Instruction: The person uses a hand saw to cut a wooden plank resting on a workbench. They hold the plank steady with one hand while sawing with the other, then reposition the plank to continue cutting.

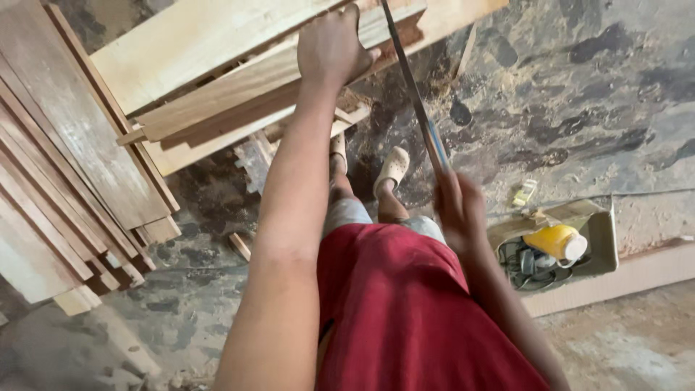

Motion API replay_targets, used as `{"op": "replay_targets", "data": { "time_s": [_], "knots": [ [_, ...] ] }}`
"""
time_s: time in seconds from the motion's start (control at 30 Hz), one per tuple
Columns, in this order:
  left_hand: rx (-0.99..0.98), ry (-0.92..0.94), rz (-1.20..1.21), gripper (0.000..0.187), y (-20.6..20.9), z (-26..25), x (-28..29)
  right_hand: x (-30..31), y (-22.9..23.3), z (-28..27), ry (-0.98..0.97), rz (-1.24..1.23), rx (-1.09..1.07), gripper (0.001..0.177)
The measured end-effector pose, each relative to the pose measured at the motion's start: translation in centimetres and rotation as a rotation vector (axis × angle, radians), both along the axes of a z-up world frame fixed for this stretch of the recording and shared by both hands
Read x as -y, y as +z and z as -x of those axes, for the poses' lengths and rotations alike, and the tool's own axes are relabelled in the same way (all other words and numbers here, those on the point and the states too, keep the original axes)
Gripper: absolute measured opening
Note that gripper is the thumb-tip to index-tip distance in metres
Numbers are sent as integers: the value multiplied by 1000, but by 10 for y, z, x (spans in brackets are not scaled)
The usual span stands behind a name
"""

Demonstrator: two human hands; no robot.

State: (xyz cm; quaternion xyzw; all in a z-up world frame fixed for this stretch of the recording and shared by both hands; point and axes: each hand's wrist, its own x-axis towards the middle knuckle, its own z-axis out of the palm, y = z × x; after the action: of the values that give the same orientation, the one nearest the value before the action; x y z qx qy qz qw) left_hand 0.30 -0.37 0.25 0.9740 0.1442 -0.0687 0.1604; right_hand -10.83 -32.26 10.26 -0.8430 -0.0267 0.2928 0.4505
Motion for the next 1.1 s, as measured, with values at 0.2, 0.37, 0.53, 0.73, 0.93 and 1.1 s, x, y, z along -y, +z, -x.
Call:
{"op": "replay_targets", "data": {
  "time_s": [0.2,0.37,0.53,0.73,0.93,1.1],
  "knots": [
    [133,-1,-69,77,-8,3,1,28,14,30,187,312,172,36],
    [-46,6,-26,56,-31,6,-4,-28,-39,-30,67,107,127,45],
    [43,15,24,55,-39,1,-3,45,21,36,-49,226,-58,47],
    [122,-7,-71,75,-45,0,0,26,-16,-3,450,242,622,21],
    [122,52,-112,22,-44,-5,-7,3,-31,-28,100,-62,146,52],
    [125,51,-59,54,-38,10,-5,56,47,41,26,92,31,50]
  ]
}}
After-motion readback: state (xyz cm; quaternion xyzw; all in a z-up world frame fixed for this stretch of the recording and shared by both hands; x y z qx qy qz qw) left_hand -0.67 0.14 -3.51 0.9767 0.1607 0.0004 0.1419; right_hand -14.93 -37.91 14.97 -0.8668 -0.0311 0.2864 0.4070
